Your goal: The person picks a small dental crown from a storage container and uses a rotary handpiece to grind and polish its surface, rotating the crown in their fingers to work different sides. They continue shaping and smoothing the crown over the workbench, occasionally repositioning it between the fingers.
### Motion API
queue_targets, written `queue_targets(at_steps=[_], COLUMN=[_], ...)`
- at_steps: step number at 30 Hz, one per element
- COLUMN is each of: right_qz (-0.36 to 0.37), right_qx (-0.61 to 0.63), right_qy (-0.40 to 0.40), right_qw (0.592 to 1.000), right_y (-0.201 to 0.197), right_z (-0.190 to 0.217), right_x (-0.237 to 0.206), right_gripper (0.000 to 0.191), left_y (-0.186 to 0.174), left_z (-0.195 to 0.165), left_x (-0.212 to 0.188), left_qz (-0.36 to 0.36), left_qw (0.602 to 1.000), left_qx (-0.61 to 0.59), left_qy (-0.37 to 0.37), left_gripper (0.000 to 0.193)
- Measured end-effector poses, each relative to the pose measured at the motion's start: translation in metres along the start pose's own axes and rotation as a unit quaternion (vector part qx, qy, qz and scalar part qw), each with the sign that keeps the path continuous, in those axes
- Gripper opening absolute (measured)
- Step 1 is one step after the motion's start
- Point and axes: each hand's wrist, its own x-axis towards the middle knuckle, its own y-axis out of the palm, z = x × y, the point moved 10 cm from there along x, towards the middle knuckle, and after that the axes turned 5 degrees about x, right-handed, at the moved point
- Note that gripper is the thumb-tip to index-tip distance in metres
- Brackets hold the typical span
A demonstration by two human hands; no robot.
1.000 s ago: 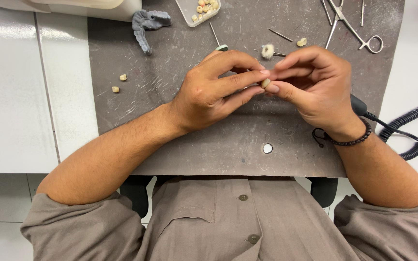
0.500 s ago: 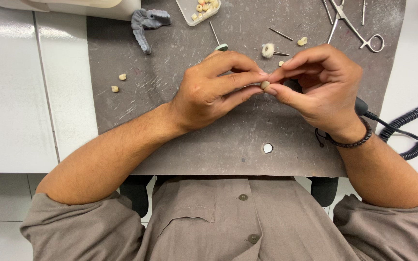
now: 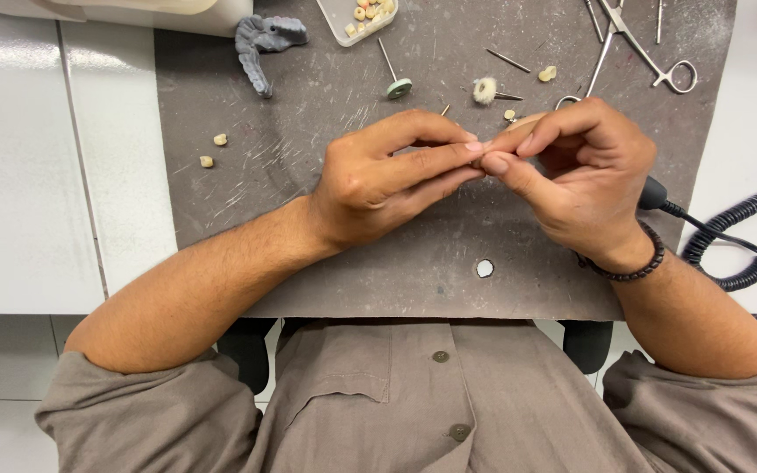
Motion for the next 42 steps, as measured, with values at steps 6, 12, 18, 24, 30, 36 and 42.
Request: queue_targets(at_steps=[6,12,18,24,30,36,42], right_qz=[-0.049,-0.014,-0.010,-0.024,-0.017,-0.005,0.004], right_qx=[0.027,0.007,0.058,0.081,0.044,-0.013,-0.059], right_qy=[0.076,0.051,0.059,0.076,0.054,0.034,-0.009], right_qw=[0.995,0.999,0.997,0.994,0.997,0.999,0.998], right_y=[-0.007,-0.005,-0.011,-0.008,-0.004,-0.005,-0.002], right_z=[-0.014,-0.012,-0.017,-0.012,-0.002,-0.001,0.008], right_x=[0.003,0.004,0.001,0.005,0.008,0.003,0.005], right_gripper=[0.019,0.034,0.034,0.027,0.027,0.019,0.016], left_y=[0.002,0.006,0.006,0.004,0.004,0.006,0.007], left_z=[0.000,0.001,0.002,0.010,0.014,0.018,0.017], left_x=[-0.001,-0.003,-0.002,0.000,0.005,0.003,0.003], left_qz=[0.012,0.029,0.023,0.023,0.018,0.026,0.033], left_qw=[1.000,1.000,1.000,0.999,0.998,0.994,0.994], left_qx=[-0.015,-0.006,-0.019,-0.038,-0.040,-0.069,-0.080], left_qy=[-0.007,0.006,0.004,-0.028,-0.040,-0.079,-0.067], left_gripper=[0.023,0.024,0.025,0.024,0.018,0.015,0.013])
